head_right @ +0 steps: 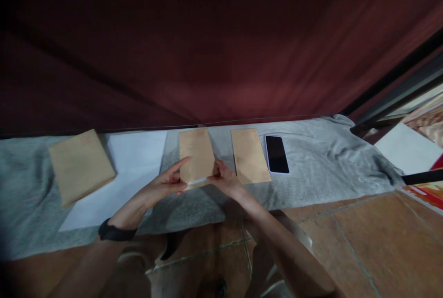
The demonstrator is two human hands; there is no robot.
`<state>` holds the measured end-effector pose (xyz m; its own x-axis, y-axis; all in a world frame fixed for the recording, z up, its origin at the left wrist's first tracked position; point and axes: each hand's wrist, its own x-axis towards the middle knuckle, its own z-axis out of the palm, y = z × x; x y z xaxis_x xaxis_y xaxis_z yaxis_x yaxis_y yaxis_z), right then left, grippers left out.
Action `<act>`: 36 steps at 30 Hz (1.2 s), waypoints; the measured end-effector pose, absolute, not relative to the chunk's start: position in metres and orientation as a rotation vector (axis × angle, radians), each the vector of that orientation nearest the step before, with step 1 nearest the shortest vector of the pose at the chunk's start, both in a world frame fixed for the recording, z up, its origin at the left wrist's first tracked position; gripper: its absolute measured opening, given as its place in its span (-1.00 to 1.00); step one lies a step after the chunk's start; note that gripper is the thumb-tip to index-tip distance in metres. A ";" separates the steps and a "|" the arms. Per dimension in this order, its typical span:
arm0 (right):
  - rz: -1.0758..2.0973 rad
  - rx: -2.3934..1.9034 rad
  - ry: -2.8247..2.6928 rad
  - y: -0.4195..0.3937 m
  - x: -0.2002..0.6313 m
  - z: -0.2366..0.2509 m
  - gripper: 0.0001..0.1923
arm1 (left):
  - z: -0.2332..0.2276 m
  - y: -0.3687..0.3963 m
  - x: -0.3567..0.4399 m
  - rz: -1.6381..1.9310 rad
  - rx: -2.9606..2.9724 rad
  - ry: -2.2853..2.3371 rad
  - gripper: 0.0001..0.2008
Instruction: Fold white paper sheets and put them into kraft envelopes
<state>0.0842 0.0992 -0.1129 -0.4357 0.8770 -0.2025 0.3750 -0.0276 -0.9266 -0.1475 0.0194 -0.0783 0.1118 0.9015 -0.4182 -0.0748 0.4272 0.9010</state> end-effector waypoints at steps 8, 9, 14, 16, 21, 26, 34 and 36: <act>1.039 -1.279 -2.429 0.073 0.091 -0.095 -0.22 | -0.081 0.008 -0.161 0.761 0.936 1.240 -0.01; 1.018 -1.270 -2.448 0.071 0.090 -0.094 -0.24 | -0.081 0.008 -0.162 0.773 0.943 1.235 -0.02; 0.875 -1.334 -2.552 0.068 0.087 -0.092 -0.29 | -0.094 0.011 -0.168 0.791 0.964 1.206 0.03; 0.845 -1.351 -2.599 0.068 0.085 -0.092 -0.31 | -0.103 0.012 -0.168 0.804 0.989 1.264 0.04; 0.733 -1.365 -2.722 0.069 0.081 -0.092 -0.39 | -0.110 0.004 -0.159 0.825 1.354 1.667 -0.16; 0.678 -1.326 -2.767 0.068 0.081 -0.093 -0.46 | -0.099 -0.011 -0.150 0.546 1.823 2.028 -0.39; 0.324 -1.020 -2.841 0.057 0.079 -0.093 -0.50 | -0.091 -0.002 -0.138 0.565 2.196 1.668 -0.49; 0.311 -0.956 -2.861 0.056 0.079 -0.091 -0.52 | -0.095 -0.002 -0.138 0.584 2.229 1.614 -0.53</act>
<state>0.0786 0.0560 -0.0912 -0.7958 0.6043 0.0379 0.5821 0.7808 -0.2271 -0.1380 -0.0017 -0.0954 0.2752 0.9518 0.1352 0.8179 -0.3057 0.4875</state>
